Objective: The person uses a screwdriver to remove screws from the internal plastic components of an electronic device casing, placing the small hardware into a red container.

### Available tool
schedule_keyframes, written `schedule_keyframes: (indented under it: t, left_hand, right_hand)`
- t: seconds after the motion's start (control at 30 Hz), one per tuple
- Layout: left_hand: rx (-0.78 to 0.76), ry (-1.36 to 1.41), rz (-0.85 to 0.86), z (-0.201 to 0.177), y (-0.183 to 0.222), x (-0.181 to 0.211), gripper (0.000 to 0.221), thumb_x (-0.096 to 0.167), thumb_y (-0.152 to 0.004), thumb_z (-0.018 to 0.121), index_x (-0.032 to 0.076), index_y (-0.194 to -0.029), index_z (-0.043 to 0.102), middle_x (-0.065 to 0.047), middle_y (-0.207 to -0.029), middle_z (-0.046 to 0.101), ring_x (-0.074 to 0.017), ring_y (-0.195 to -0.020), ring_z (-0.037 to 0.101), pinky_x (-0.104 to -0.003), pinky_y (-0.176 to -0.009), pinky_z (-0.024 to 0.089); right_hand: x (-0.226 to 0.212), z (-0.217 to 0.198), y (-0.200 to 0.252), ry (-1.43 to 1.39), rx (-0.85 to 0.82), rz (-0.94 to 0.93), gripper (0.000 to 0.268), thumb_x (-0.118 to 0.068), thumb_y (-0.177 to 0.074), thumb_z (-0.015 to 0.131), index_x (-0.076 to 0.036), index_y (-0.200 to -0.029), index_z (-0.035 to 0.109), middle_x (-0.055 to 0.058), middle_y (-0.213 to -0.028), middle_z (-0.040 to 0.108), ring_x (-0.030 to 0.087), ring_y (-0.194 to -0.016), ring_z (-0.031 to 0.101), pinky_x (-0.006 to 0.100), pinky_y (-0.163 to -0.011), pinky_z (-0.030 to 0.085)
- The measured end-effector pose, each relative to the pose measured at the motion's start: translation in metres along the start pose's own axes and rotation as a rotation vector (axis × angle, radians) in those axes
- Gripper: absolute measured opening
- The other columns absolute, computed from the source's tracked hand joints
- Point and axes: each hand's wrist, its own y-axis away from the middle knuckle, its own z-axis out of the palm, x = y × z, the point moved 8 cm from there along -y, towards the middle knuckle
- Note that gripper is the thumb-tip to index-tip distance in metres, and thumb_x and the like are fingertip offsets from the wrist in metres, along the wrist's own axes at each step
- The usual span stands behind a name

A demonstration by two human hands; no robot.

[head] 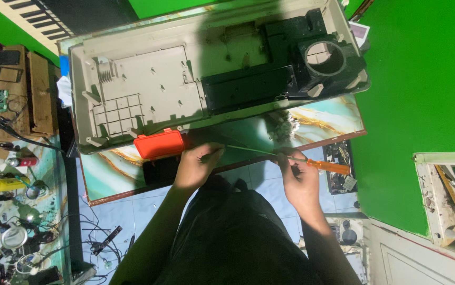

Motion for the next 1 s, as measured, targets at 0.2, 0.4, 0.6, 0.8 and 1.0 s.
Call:
schedule_keyframes:
  t: [0.2, 0.4, 0.6, 0.8, 1.0]
  left_hand:
    - [0.008, -0.102, 0.054, 0.000, -0.039, 0.005, 0.020, 0.015, -0.089, 0.077, 0.005, -0.106, 0.077, -0.012, -0.096, 0.079, -0.0186, -0.086, 0.077, -0.030, -0.077, 0.058]
    - [0.036, -0.071, 0.282, -0.001, -0.073, -0.009, 0.021, 0.014, -0.090, 0.078, 0.005, -0.108, 0.075, -0.010, -0.105, 0.079, -0.0186, -0.097, 0.077, -0.031, -0.088, 0.060]
    - [-0.086, 0.131, -0.290, 0.011, -0.102, -0.080, 0.027, 0.021, -0.087, 0.080, 0.005, -0.109, 0.077, -0.008, -0.103, 0.080, -0.0154, -0.096, 0.077, -0.030, -0.088, 0.059]
    - [-0.060, 0.197, -0.410, 0.014, -0.109, -0.100, 0.029, 0.022, -0.087, 0.081, 0.005, -0.110, 0.077, -0.007, -0.100, 0.080, -0.0152, -0.094, 0.074, -0.030, -0.087, 0.057]
    - [-0.046, 0.369, -0.475, 0.030, -0.116, -0.112, 0.029, 0.019, -0.087, 0.080, 0.002, -0.110, 0.078, -0.007, -0.099, 0.078, -0.0144, -0.092, 0.070, -0.030, -0.086, 0.054]
  right_hand:
    - [0.001, 0.003, -0.032, 0.135, -0.011, 0.016, 0.012, -0.008, -0.102, 0.063, -0.003, -0.100, 0.074, 0.005, -0.081, 0.072, 0.007, -0.072, 0.059, 0.023, -0.065, 0.045]
    - [-0.006, 0.012, -0.069, 0.200, -0.002, -0.115, 0.011, -0.011, -0.101, 0.063, -0.003, -0.102, 0.071, 0.004, -0.088, 0.073, 0.007, -0.078, 0.064, 0.024, -0.070, 0.049]
    - [0.000, 0.023, -0.097, 0.224, -0.042, -0.062, 0.013, -0.014, -0.102, 0.064, -0.004, -0.104, 0.073, 0.003, -0.085, 0.071, 0.009, -0.074, 0.061, 0.025, -0.067, 0.048]
    - [0.019, 0.023, -0.125, 0.320, -0.079, -0.075, 0.014, -0.017, -0.104, 0.065, -0.004, -0.104, 0.071, 0.006, -0.077, 0.066, 0.012, -0.068, 0.059, 0.026, -0.063, 0.047]
    - [0.031, 0.023, -0.167, 0.240, -0.185, 0.045, 0.017, -0.017, -0.101, 0.065, -0.007, -0.113, 0.072, 0.007, -0.085, 0.074, 0.011, -0.074, 0.070, 0.026, -0.065, 0.055]
